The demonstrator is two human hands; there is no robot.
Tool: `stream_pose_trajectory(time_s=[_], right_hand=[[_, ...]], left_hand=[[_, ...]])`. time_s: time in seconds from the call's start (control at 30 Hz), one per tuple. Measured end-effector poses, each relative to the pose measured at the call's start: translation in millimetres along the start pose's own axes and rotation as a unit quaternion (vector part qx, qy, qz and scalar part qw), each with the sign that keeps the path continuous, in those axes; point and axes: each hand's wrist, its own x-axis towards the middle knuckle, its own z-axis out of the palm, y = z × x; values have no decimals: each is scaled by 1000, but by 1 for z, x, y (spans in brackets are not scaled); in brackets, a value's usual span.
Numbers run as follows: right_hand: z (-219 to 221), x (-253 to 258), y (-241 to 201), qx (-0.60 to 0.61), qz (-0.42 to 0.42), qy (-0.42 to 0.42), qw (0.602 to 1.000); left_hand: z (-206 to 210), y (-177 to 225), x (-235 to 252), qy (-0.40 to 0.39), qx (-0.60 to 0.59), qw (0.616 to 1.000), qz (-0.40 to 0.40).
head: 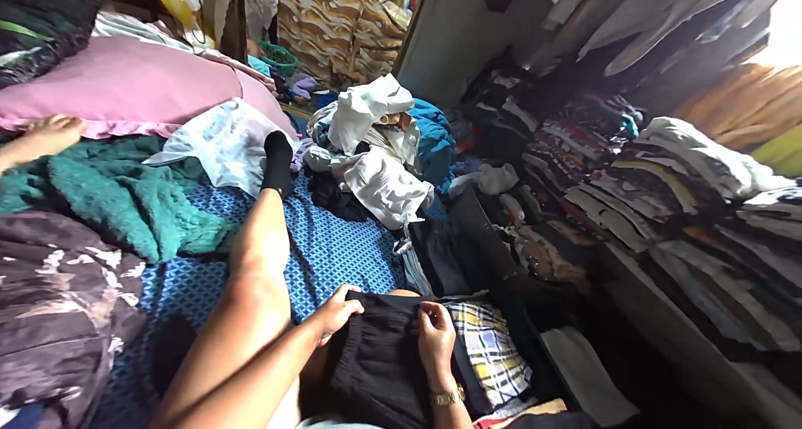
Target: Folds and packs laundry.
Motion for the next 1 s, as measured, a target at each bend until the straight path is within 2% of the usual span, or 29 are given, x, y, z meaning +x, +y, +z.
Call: stream_pose_trajectory(time_s=[0.1, 0.23, 0.5, 0.6, 0.73, 0.83, 0.93, 1.0], right_hand=[[3, -1, 8, 20, -36, -3, 999], [5, 0, 12, -32, -93, -11, 995], [8, 6, -20, -253, -51, -85, 962], [11, 9, -28, -293, -29, -110, 949], [16, 7, -28, -301, -39, -95, 948], [10, 12, -17, -227, -59, -87, 968], [-9, 20, -10, 7, 48, -64, 997], [-22, 25, -4, 177, 131, -2, 975]], left_hand=[[-1, -1, -1, 0, -6, 1000, 0], [0, -2, -2, 0, -14, 1000, 4], [-2, -3, -4, 2, -18, 1000, 4], [-3, -3, -5, 2, -20, 1000, 2], [-3, -4, -5, 4, -14, 1000, -4], [-2, -4, -4, 4, -17, 1000, -6], [0, -5, -2, 10, -14, 1000, -9], [0, -4, -3, 13, -8, 1000, -6]])
